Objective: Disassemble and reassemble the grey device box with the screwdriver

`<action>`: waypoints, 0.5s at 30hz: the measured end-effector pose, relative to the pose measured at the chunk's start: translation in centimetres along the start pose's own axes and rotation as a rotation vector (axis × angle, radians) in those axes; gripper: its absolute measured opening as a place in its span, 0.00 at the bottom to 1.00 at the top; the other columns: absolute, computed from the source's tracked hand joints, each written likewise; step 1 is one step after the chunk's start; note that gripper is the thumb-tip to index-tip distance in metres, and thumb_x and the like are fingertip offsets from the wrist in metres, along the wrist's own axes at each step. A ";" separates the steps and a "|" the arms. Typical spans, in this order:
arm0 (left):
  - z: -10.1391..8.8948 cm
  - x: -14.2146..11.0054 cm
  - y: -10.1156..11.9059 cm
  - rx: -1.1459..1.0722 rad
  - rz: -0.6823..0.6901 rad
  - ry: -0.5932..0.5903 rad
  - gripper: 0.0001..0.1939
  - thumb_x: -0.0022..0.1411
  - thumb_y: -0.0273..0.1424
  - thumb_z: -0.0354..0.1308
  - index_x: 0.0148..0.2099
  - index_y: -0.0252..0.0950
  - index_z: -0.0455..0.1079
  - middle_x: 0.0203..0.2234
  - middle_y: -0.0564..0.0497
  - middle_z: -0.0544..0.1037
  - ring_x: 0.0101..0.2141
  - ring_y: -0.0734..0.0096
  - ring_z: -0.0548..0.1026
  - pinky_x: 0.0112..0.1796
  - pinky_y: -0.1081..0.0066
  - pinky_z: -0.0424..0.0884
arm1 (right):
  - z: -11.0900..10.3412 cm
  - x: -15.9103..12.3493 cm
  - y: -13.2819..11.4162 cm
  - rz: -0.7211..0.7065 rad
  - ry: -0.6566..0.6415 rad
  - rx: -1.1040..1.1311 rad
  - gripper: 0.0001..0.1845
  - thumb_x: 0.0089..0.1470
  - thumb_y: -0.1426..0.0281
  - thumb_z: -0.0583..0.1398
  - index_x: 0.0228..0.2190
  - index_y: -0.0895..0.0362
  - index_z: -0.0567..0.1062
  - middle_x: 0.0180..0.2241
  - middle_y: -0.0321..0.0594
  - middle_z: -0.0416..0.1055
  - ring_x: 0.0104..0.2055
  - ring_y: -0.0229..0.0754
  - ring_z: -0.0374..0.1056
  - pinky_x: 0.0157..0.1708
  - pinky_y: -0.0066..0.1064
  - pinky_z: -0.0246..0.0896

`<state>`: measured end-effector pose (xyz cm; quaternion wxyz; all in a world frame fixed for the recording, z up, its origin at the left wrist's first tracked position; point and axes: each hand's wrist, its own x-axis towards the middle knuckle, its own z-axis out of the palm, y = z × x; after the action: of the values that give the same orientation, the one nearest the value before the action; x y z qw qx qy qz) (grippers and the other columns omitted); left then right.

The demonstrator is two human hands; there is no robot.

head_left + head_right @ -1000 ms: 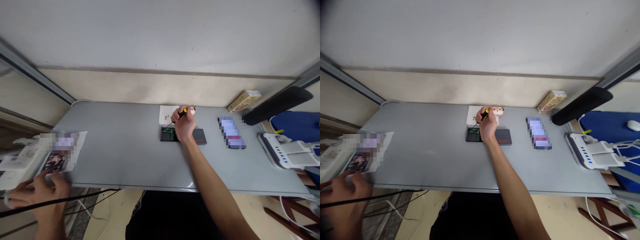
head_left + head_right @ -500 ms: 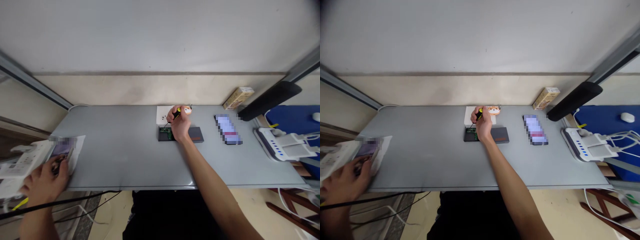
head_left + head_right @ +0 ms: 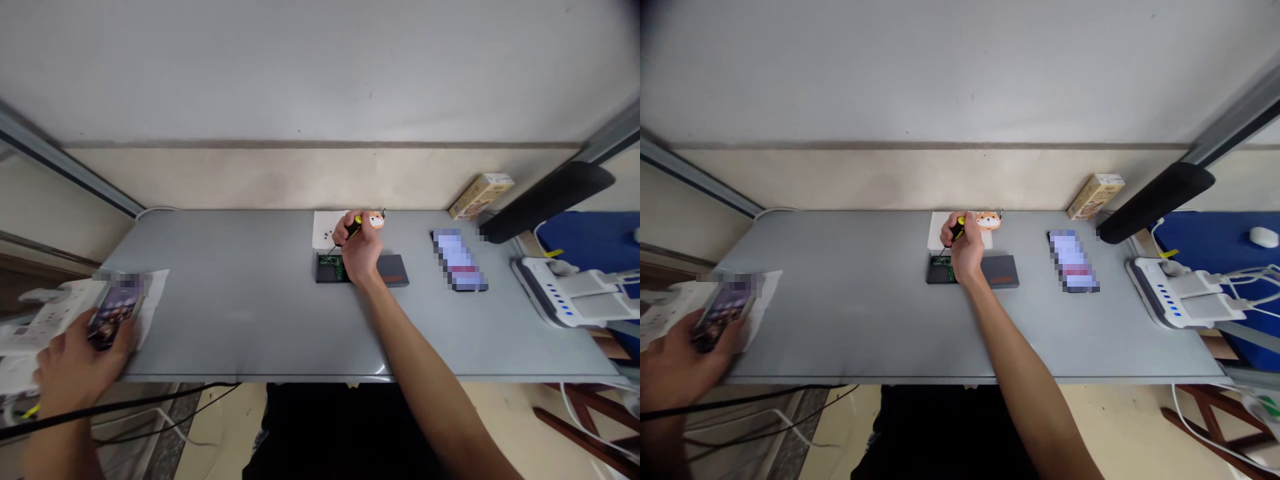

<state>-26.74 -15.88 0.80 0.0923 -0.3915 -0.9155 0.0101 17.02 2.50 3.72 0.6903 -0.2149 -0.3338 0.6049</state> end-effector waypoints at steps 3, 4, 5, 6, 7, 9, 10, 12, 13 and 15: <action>-0.3 0.4 0.3 -0.007 0.012 -0.030 0.40 0.63 0.63 0.38 0.72 0.54 0.54 0.64 0.44 0.68 0.61 0.42 0.69 0.56 0.46 0.69 | 0.0 -0.1 0.0 0.013 -0.001 -0.031 0.23 0.67 0.51 0.53 0.27 0.52 0.65 0.24 0.33 0.52 0.23 0.36 0.51 0.24 0.30 0.54; -0.4 0.4 0.3 -0.005 0.022 -0.042 0.39 0.63 0.63 0.38 0.71 0.54 0.56 0.64 0.45 0.68 0.61 0.42 0.69 0.56 0.46 0.69 | 0.0 -0.1 0.0 0.019 -0.004 -0.036 0.23 0.67 0.50 0.53 0.27 0.52 0.65 0.23 0.33 0.52 0.23 0.37 0.51 0.24 0.30 0.54; -0.4 0.3 0.3 -0.006 0.030 -0.046 0.39 0.63 0.62 0.38 0.70 0.54 0.58 0.63 0.44 0.69 0.61 0.42 0.69 0.56 0.47 0.69 | 0.0 -0.1 0.0 0.021 -0.006 -0.037 0.23 0.67 0.50 0.53 0.27 0.52 0.65 0.23 0.33 0.52 0.23 0.37 0.50 0.24 0.30 0.53; -0.4 0.2 0.2 -0.018 0.036 -0.040 0.38 0.63 0.62 0.39 0.69 0.53 0.58 0.61 0.44 0.71 0.60 0.42 0.70 0.55 0.47 0.69 | 0.0 -0.1 0.0 0.021 -0.007 -0.032 0.23 0.66 0.50 0.54 0.27 0.52 0.65 0.23 0.33 0.52 0.23 0.37 0.50 0.24 0.30 0.53; -0.3 -0.1 0.0 -0.042 0.038 -0.021 0.38 0.63 0.62 0.39 0.69 0.53 0.59 0.60 0.44 0.72 0.58 0.42 0.71 0.55 0.47 0.69 | 0.0 -0.1 0.0 0.019 -0.008 -0.024 0.22 0.66 0.51 0.54 0.27 0.52 0.65 0.23 0.33 0.52 0.23 0.37 0.50 0.24 0.30 0.52; 0.0 -0.6 -0.4 -0.102 0.061 0.033 0.37 0.63 0.61 0.42 0.68 0.53 0.58 0.57 0.45 0.75 0.57 0.43 0.72 0.55 0.48 0.69 | 0.0 -0.1 0.0 0.017 -0.011 -0.008 0.21 0.66 0.52 0.55 0.27 0.52 0.65 0.23 0.33 0.52 0.24 0.37 0.50 0.25 0.30 0.52; 0.3 -0.9 -0.6 -0.130 0.089 0.062 0.36 0.63 0.60 0.43 0.67 0.54 0.58 0.56 0.46 0.75 0.57 0.44 0.72 0.55 0.48 0.69 | 0.0 -0.1 0.0 0.018 -0.011 -0.006 0.21 0.66 0.52 0.54 0.27 0.52 0.65 0.23 0.33 0.52 0.24 0.37 0.50 0.25 0.30 0.52; 0.7 -1.4 -1.0 -0.168 0.150 0.123 0.33 0.63 0.60 0.45 0.64 0.53 0.62 0.54 0.47 0.76 0.56 0.44 0.73 0.56 0.47 0.68 | 0.0 -0.1 0.0 0.023 -0.008 -0.020 0.21 0.66 0.51 0.54 0.27 0.52 0.65 0.23 0.33 0.52 0.23 0.37 0.50 0.25 0.31 0.52; 0.8 -1.5 -1.2 -0.177 0.175 0.144 0.31 0.63 0.59 0.45 0.62 0.53 0.64 0.54 0.47 0.76 0.56 0.44 0.73 0.56 0.47 0.68 | 0.0 -0.1 0.0 0.024 -0.005 -0.030 0.22 0.66 0.51 0.54 0.27 0.52 0.65 0.24 0.33 0.52 0.23 0.37 0.50 0.24 0.31 0.52; 0.8 -1.4 -1.2 -0.175 0.187 0.144 0.31 0.63 0.59 0.45 0.61 0.51 0.66 0.53 0.47 0.77 0.56 0.45 0.73 0.57 0.49 0.68 | 0.0 -0.1 0.0 0.022 -0.001 -0.042 0.22 0.66 0.50 0.53 0.27 0.52 0.65 0.24 0.33 0.52 0.23 0.37 0.50 0.24 0.31 0.52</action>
<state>-26.84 -17.66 -0.12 0.1219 -0.4813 -0.8634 -0.0894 17.01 2.36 3.74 0.6789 -0.2326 -0.3445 0.6053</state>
